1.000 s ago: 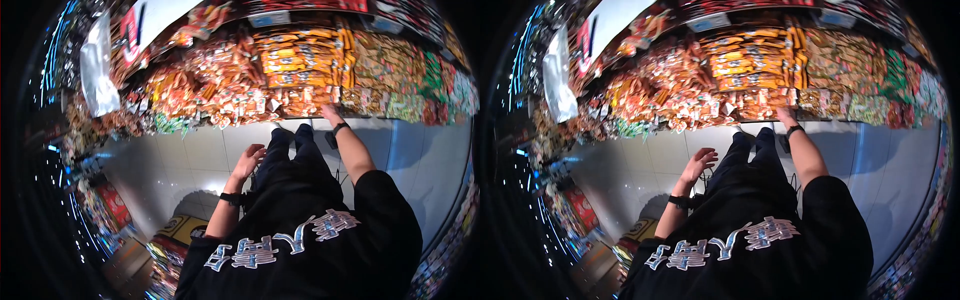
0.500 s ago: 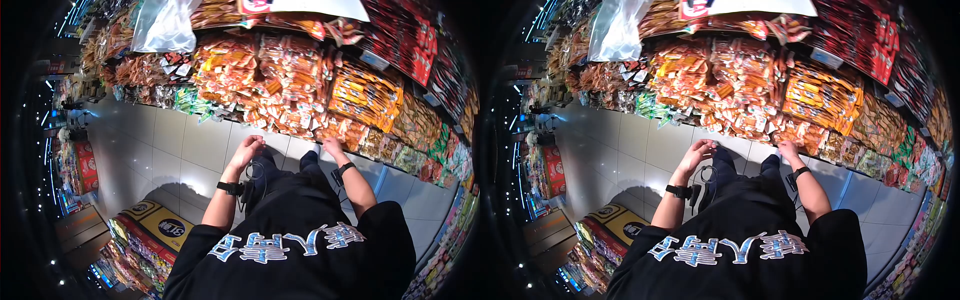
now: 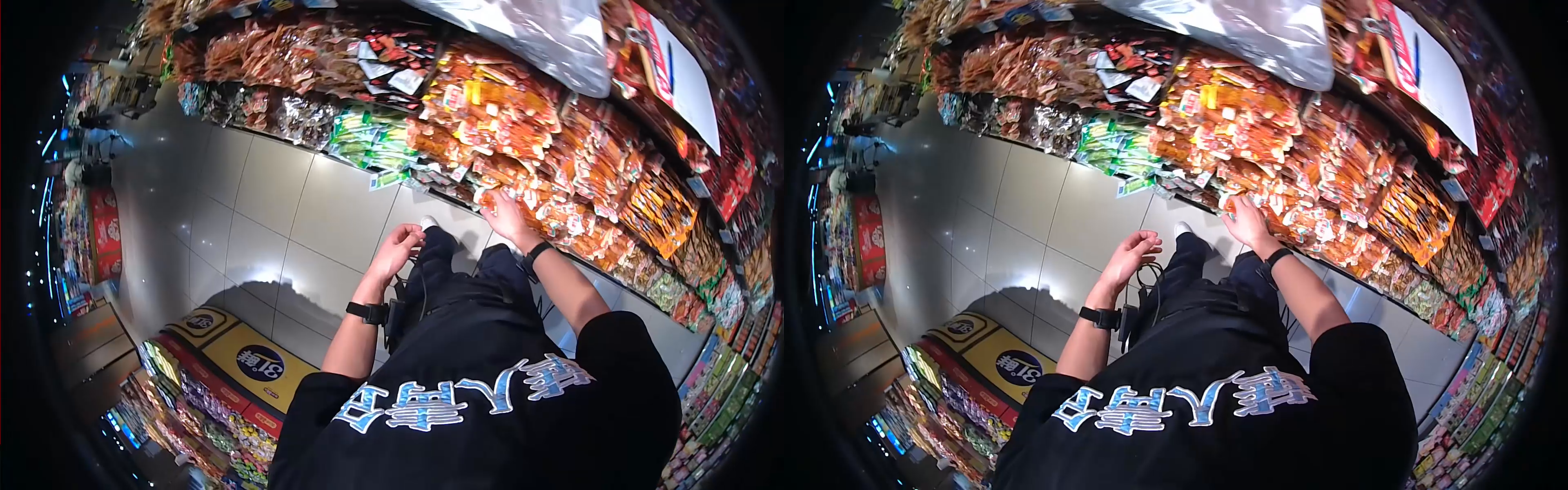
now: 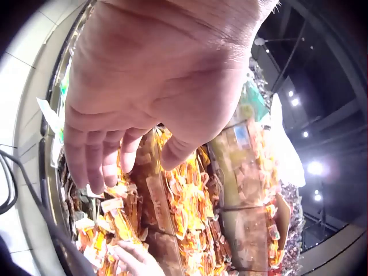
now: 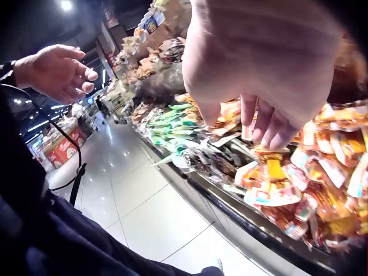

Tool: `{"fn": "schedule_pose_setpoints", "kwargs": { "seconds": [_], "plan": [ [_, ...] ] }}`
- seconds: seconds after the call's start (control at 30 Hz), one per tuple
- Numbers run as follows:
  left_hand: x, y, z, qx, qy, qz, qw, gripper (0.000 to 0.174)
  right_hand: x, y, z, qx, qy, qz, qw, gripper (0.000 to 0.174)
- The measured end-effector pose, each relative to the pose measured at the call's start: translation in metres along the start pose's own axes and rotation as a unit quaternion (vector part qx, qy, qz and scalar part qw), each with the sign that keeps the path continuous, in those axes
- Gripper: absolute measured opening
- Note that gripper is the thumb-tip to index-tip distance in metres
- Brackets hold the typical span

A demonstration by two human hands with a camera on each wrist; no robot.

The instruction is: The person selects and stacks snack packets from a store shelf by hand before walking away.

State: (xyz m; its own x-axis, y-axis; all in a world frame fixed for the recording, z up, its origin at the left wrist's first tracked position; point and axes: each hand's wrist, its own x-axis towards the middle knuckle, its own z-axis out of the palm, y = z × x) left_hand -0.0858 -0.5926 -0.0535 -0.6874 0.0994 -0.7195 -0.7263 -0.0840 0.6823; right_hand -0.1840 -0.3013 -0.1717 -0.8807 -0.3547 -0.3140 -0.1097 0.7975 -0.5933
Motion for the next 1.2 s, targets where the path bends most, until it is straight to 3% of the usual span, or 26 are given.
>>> {"fn": "schedule_pose_setpoints", "kwargs": {
  "seconds": [0.13,0.2,0.3,0.33,0.43,0.53,0.6,0.67,0.97,1.2],
  "plan": [
    [-0.014,-0.028,-0.046,-0.034,0.053,-0.019,0.998,0.030,0.078,-0.058,0.012,-0.087,0.088,-0.103,0.987,0.074],
    [-0.024,-0.042,-0.063,-0.070,0.080,-0.022,0.994,0.031,0.114,-0.087,0.017,-0.108,0.090,-0.068,0.988,0.080],
    [-0.039,-0.060,-0.084,-0.105,0.121,-0.034,0.986,0.031,0.163,-0.111,0.024,-0.145,0.020,0.040,0.988,0.091],
    [-0.044,-0.064,-0.090,-0.115,0.130,-0.040,0.984,0.032,0.177,-0.107,0.035,-0.167,0.041,0.032,0.985,0.093],
    [-0.056,-0.081,-0.107,-0.142,0.154,-0.057,0.976,0.032,0.205,-0.115,0.049,-0.185,0.001,0.107,0.977,0.085],
    [-0.062,-0.096,-0.119,-0.163,0.175,-0.059,0.969,0.031,0.216,-0.109,0.058,-0.149,0.001,0.126,0.981,0.074],
    [-0.064,-0.102,-0.123,-0.178,0.182,-0.064,0.965,0.030,0.207,-0.111,0.052,-0.146,0.030,0.087,0.985,0.069],
    [-0.062,-0.105,-0.127,-0.186,0.182,-0.065,0.963,0.029,0.206,-0.094,0.054,-0.142,0.050,0.033,0.988,0.078],
    [-0.046,-0.097,-0.134,-0.186,0.170,-0.072,0.965,0.030,0.224,-0.077,0.064,-0.189,0.004,0.081,0.979,0.057],
    [-0.044,-0.092,-0.136,-0.166,0.169,-0.071,0.969,0.028,0.217,-0.089,0.063,-0.191,0.083,0.097,0.973,0.039]
  ]
}}
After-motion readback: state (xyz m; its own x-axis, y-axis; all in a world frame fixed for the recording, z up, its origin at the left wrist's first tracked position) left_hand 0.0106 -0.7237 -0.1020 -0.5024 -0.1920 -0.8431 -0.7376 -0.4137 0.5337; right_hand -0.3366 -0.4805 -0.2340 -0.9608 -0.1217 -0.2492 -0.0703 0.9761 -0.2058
